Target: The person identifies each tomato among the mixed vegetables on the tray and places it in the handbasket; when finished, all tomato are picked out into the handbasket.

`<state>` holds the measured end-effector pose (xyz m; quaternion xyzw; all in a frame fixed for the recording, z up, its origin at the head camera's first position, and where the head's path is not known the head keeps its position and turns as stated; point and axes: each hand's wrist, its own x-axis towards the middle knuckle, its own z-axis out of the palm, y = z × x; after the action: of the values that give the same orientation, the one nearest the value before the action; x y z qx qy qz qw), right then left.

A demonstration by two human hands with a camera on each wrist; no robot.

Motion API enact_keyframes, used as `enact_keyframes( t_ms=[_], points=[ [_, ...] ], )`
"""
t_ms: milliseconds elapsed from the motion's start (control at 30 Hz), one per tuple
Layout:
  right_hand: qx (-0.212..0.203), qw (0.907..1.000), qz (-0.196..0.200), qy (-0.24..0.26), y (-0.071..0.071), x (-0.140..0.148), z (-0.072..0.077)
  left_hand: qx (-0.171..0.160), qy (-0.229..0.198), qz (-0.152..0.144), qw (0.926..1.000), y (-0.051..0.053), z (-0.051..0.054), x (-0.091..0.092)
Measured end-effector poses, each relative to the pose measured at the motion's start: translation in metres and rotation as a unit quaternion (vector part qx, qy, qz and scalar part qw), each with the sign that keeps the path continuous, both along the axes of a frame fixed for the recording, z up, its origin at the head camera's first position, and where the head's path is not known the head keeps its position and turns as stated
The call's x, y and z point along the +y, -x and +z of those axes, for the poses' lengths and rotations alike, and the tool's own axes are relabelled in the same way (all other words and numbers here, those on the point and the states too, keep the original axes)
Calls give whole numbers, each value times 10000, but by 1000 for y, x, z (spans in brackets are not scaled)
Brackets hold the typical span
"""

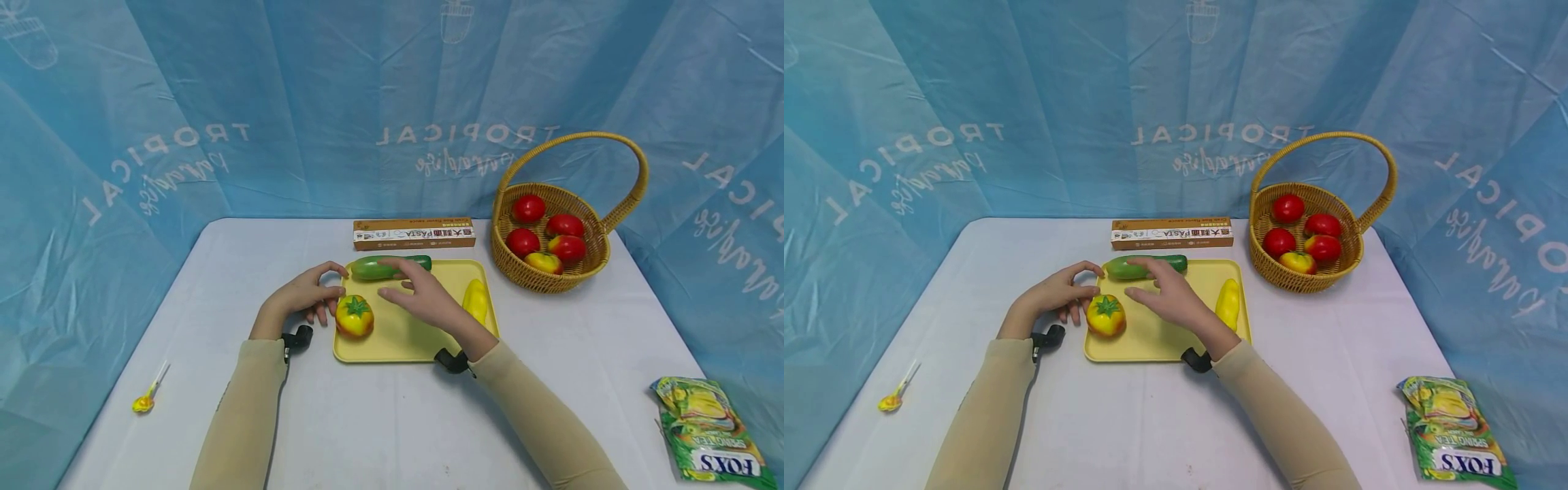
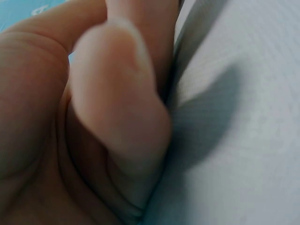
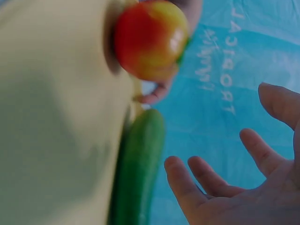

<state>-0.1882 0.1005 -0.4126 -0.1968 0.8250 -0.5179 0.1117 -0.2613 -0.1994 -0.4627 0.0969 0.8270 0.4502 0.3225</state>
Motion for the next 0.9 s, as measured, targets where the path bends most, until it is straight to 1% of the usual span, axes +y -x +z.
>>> enact_keyframes(
  t_ms=[167,433,733,900],
  points=[
    [-338,9991,235,-65,-2,-11,-12,-35,-22,8,10000,0,-1,0],
    [-719,9966,398,-48,-6,-20,-21,-4,2,21,10000,-1,0,1],
    [-923,9938,622,63,-11,-26,-24,124,17,1,9999,-1,1,1],
    [-991,9923,736,98,-11,-29,-30,105,39,22,9999,-1,0,1]
  ],
)
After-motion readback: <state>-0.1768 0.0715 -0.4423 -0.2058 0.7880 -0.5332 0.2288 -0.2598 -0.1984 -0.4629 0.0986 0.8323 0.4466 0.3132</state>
